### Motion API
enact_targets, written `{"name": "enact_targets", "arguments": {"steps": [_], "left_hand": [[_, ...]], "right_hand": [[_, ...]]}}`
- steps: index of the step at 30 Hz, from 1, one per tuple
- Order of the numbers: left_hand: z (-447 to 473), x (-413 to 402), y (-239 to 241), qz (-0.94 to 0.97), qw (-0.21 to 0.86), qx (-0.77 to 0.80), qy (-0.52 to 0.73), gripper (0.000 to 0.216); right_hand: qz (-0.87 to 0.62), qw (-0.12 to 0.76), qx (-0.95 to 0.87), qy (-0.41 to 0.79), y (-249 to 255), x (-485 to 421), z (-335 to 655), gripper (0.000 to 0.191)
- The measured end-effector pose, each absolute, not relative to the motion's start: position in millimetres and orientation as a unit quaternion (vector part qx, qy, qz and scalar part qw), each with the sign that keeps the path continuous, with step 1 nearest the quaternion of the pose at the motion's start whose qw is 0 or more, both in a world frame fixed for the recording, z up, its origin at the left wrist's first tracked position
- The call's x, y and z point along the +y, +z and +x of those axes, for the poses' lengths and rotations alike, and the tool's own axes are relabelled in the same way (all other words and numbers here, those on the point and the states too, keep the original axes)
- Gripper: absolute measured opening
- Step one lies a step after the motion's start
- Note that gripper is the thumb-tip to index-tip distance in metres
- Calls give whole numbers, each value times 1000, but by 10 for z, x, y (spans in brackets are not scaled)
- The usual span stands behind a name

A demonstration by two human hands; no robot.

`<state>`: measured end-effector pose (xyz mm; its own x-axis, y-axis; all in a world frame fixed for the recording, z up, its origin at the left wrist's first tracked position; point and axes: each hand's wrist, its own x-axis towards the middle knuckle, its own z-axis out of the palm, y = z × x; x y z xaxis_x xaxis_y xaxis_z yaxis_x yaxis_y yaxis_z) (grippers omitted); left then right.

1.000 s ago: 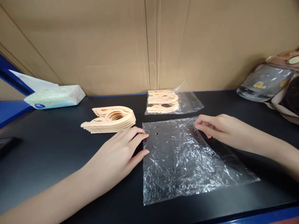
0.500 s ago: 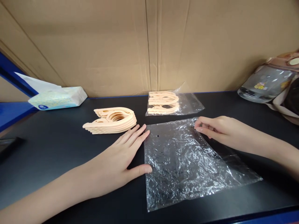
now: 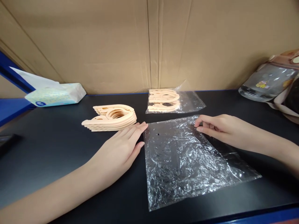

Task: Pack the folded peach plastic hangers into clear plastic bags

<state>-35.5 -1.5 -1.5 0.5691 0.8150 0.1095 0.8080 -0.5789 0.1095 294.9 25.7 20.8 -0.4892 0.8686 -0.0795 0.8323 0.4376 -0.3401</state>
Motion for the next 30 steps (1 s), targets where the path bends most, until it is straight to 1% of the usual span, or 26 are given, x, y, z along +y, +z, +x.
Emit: {"name": "enact_targets", "arguments": {"steps": [4,13,18,20,23,30], "left_hand": [[-356,-10,-26,884,9,458,90,50],[-344,-31,-35,883,2,451,127,51],[-331,-20,-17,881,10,453,136,38],[-329,-19,-8,879,15,458,132,38],[-330,-39,11,882,10,457,113,49],[-317,-140,53,887,13,461,21,81]], "right_hand": [[-498,49,-847,179,194,265,2961,33],[-499,48,-846,182,175,281,2990,31],[-499,46,-847,179,164,287,2998,31],[-498,47,-847,179,161,288,3000,31],[-499,46,-846,181,155,289,3003,31],[-497,38,-850,171,144,294,3019,32]]}}
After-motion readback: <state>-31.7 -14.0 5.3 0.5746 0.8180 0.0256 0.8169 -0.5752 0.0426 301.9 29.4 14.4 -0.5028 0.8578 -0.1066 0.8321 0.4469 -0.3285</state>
